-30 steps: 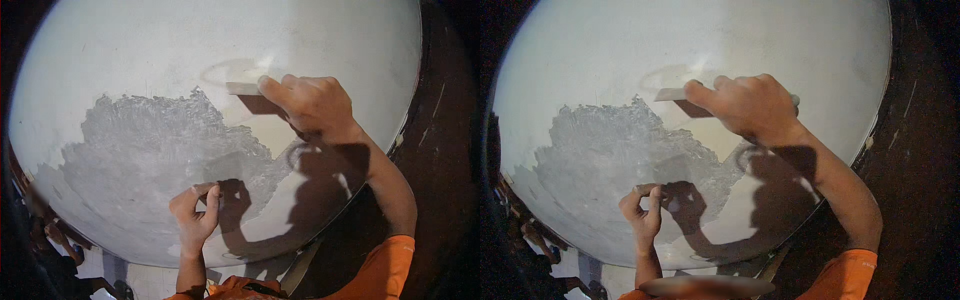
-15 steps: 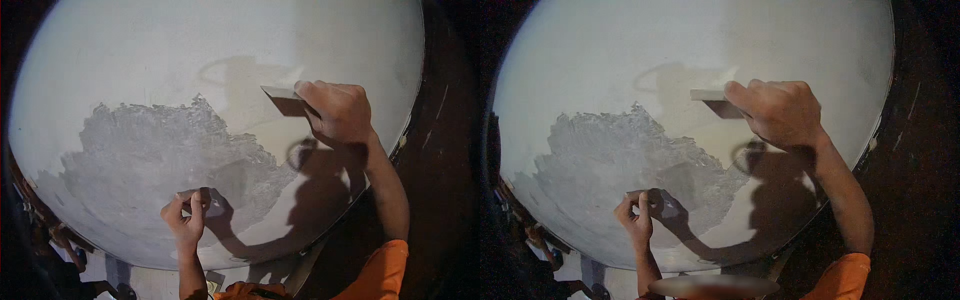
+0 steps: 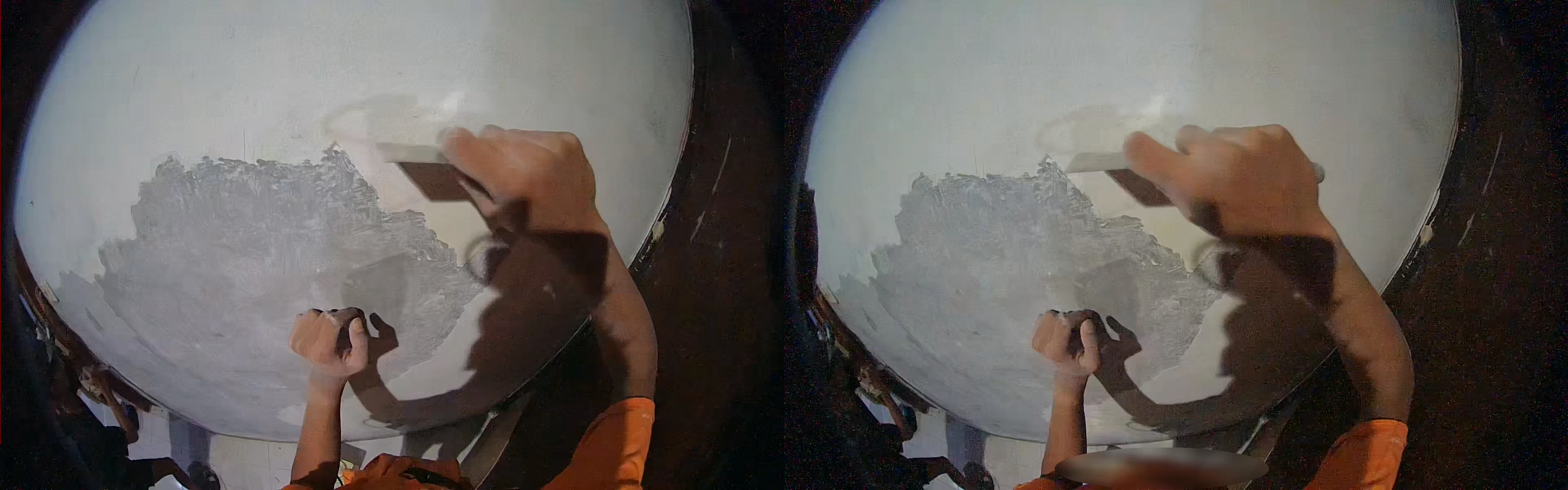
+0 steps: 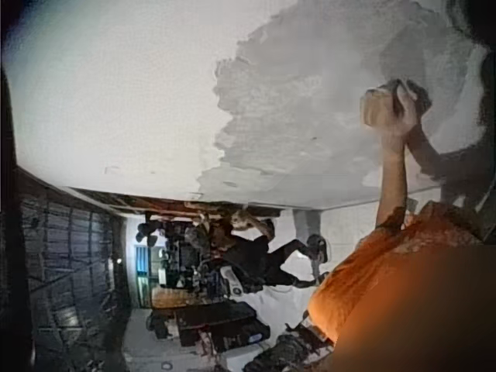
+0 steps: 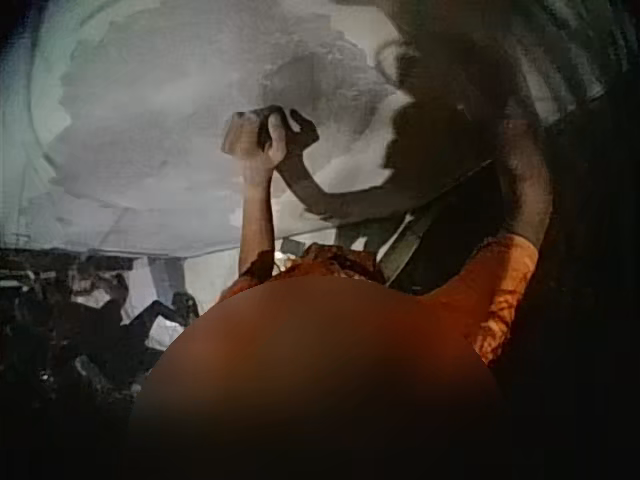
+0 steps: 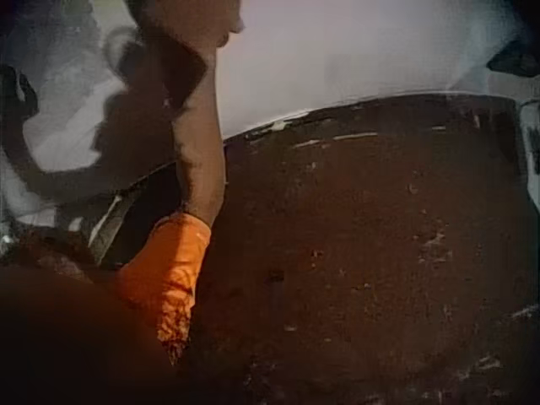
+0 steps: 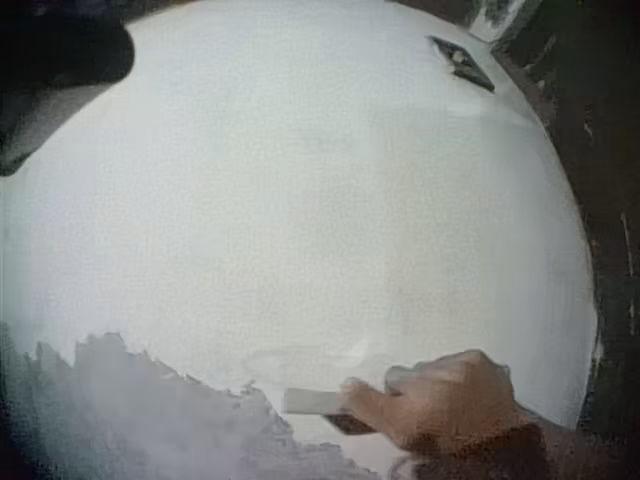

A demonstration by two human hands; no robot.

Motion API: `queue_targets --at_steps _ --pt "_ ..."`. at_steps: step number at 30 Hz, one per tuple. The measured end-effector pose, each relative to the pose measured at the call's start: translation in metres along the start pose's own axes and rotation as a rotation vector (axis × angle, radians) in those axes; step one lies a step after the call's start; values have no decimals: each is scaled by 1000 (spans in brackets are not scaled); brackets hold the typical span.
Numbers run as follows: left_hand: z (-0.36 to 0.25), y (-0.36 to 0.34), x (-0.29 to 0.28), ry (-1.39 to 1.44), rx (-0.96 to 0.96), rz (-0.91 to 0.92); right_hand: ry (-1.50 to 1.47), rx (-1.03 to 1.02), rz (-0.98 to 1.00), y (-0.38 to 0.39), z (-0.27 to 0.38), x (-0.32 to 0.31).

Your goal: Using a putty knife and filler to patch and smooth a damaged area on a white wall.

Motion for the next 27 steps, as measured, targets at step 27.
queue_targets --at_steps 27 --pt "5 24 16 -109 60 -9 52 -29 22 -26 15 1"
Point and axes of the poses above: each hand's wrist, its own y-axis away from the middle knuckle, its own x-axis out of the palm, z = x × y, the point moved 2 cm from there along -y, towards the middle knuckle, and after that the axes turned 11 degrees about y, right-handed, at the moved point
